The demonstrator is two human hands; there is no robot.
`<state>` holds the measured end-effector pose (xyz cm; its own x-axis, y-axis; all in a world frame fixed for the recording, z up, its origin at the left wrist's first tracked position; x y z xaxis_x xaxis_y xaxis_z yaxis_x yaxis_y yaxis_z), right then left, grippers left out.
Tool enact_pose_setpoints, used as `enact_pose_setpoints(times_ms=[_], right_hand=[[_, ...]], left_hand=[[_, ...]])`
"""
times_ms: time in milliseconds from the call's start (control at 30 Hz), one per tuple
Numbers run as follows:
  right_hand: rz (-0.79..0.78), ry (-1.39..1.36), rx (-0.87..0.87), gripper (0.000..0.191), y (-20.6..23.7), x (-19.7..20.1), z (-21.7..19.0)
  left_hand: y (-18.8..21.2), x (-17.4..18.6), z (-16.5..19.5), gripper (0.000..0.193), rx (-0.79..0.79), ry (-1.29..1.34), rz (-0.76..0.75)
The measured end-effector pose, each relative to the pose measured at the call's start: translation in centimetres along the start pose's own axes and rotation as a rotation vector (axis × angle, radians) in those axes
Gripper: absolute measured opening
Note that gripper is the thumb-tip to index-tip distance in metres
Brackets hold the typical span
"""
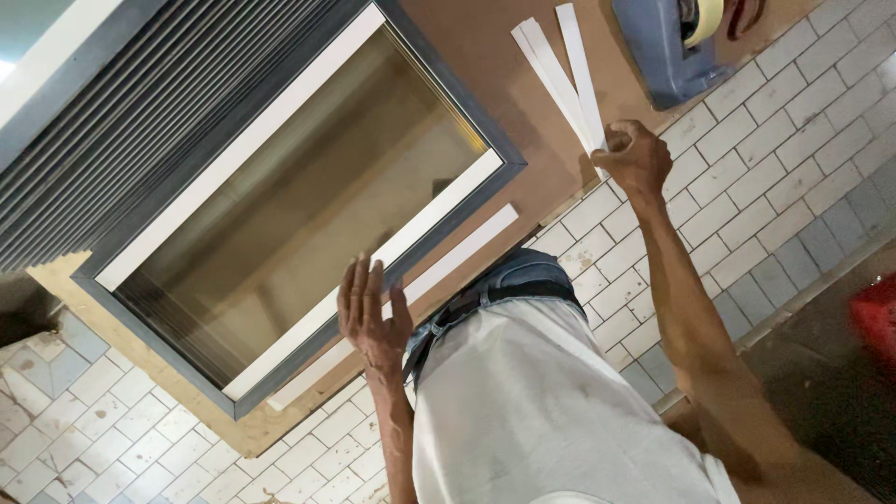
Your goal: The person applies white adhesive strips to the edges of a rectangular window frame, pressing them down firmly. They then lift the frame and place it on top of a stack of similar frames. This process is repeated for multiple frames.
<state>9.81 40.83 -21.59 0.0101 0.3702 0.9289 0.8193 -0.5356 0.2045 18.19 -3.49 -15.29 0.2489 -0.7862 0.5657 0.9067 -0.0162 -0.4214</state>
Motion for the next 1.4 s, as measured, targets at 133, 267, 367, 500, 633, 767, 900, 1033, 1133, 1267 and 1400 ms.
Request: enact_pose_setpoints(times_ms=[133,267,367,500,633,767,900,1033,1133,1267,1400], right_hand=[[0.044,-0.002,-0.003,0.049,0.2,-0.4,0.0],[0.146,0.015,0.042,0.051,0.3,-0.5,0.9],[0.005,-0.036,-0.042,0.048,-0.3,-0.6,1.7],[0.003,0.008,-0.098,0.040,-0.7,-0.4,1.9],[0.259,0.240,0.114,0.034,0.1,-0.8,1.0],[0.432,0.277,0.257,0.027,0.9,-1.2,0.0],[0.164,-0.233,0.086,0.013,1.3,-0.2,-0.5],[-0.156,-0.944,0.051,0.013,4.2,1.1,-2.0],[-0.423,-1.209,0.031,0.009,8.3,1.5,-4.6],[-0.617,-1.328,0.024,0.015,12.4,1.9,-7.7],[-0.529,-1.020,0.132,0.022,13.7,2.9,-9.1]], left_hand=[[-3.3,-0.6,2.6,0.029,-0.084,0.093,-0.112],[-5.2,-1.2,3.8,0.025,-0.126,0.129,-0.192],[-5.8,-1.3,4.0,0.025,-0.112,0.134,-0.258],[-6.3,-1.6,4.0,0.026,-0.134,0.174,-0.302],[-7.0,-1.8,4.1,0.026,-0.132,0.236,-0.345],[-7.5,-2.1,3.8,0.025,-0.138,0.265,-0.374],[-7.4,-3.2,4.0,0.022,0.054,0.427,-0.384],[-7.8,-7.9,4.8,0.028,0.525,0.889,-0.466],[-9.8,-12.8,4.7,0.045,0.622,1.265,-0.567],[-10.6,-15.7,4.0,0.045,0.698,1.576,-0.612],[-10.3,-15.6,3.4,0.049,0.719,1.510,-0.570]])
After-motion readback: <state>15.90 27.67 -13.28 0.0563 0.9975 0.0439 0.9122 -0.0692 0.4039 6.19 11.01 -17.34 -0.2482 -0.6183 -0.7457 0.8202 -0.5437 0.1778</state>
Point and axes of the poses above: each hand's wrist, its own y-axis away from the middle knuckle, its own x-axis out of the back of the hand, z = x × y, the point moved 1 cm from there along -y, towards the middle knuckle, and after that the axes turned 14 degrees about y, right-handed, at the moved point
